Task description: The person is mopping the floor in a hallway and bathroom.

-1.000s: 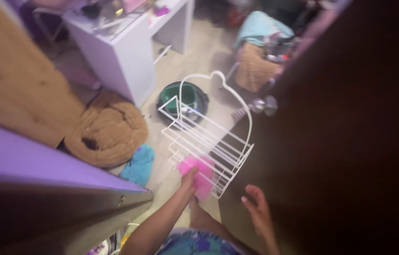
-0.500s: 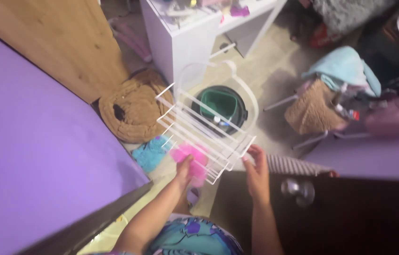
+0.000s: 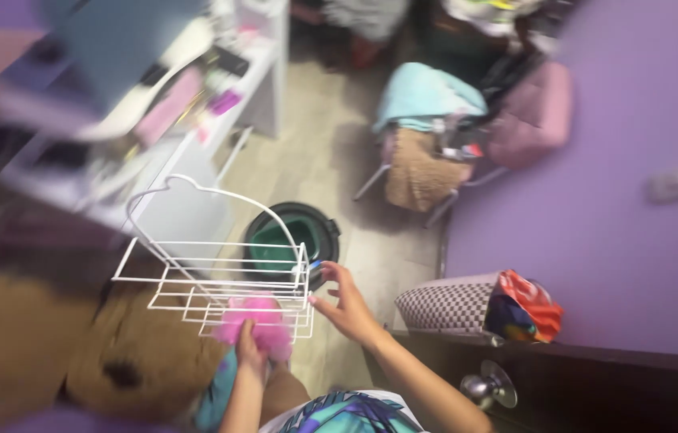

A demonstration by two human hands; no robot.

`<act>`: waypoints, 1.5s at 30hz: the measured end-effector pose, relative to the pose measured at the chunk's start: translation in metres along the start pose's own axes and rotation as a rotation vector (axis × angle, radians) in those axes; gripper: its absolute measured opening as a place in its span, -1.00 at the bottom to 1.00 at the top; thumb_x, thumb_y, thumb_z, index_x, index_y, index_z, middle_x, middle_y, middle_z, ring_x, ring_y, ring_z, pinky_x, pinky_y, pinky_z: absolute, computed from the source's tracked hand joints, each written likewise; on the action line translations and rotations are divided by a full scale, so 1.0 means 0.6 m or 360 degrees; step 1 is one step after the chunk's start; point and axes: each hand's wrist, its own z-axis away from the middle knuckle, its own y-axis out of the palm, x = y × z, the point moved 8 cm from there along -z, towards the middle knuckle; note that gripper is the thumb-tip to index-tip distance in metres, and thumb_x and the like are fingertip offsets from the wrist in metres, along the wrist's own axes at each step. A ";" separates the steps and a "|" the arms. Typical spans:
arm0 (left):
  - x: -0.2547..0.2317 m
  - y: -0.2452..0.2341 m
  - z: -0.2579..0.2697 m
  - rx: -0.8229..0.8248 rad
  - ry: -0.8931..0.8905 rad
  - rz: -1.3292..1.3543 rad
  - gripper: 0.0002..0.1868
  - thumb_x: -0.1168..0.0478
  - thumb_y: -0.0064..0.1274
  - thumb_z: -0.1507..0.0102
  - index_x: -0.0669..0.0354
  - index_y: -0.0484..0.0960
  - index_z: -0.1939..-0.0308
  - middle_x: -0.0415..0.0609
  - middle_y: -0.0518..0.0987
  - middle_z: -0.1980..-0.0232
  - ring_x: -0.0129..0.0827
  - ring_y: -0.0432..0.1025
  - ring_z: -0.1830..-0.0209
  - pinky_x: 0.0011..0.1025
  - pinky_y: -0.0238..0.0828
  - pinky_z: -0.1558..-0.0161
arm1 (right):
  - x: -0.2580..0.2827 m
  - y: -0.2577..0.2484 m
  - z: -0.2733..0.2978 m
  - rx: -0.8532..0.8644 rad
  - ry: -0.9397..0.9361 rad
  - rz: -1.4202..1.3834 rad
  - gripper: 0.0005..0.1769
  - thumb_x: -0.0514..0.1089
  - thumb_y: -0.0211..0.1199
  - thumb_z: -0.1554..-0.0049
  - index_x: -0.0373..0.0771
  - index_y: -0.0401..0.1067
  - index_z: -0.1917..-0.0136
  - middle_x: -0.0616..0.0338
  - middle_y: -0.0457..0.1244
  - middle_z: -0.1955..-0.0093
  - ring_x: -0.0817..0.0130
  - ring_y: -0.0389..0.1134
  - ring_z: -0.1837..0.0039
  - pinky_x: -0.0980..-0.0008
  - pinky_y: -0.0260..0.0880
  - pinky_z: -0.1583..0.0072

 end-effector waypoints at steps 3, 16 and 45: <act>-0.042 0.073 -0.080 -0.0100 -0.0203 -0.0290 -0.52 0.12 0.01 -0.21 -0.02 0.52 -0.24 -0.06 0.61 -0.11 -0.18 0.54 -0.05 -0.10 0.57 0.05 | 0.027 -0.017 -0.071 -0.0094 0.0032 0.0078 -0.15 -0.11 0.44 -0.10 -0.18 0.06 -0.52 0.02 0.13 -0.40 0.19 0.19 -0.47 0.14 0.37 -0.35; -0.028 0.431 -0.351 0.0218 -0.0159 -0.0892 -0.19 0.36 0.18 -0.09 0.11 0.30 -0.45 0.03 0.54 -0.24 -0.13 0.52 -0.16 -0.10 0.55 -0.14 | -0.016 -0.294 -0.223 -0.0744 0.0043 0.0002 -0.18 -0.08 0.45 -0.09 -0.17 0.12 -0.50 0.04 0.31 -0.26 0.19 0.40 -0.29 0.21 0.48 -0.25; 0.798 1.699 -0.985 0.1018 -0.0030 -0.3687 -0.37 -0.16 0.44 0.12 0.19 0.79 0.13 -0.01 0.73 0.16 -0.25 0.61 0.21 -0.35 0.53 0.06 | -0.507 -1.314 -0.728 -0.1321 0.0318 -0.0510 -0.21 -0.40 0.41 0.03 -0.19 0.24 -0.43 0.11 0.37 -0.05 0.38 0.47 -0.11 0.43 0.52 -0.09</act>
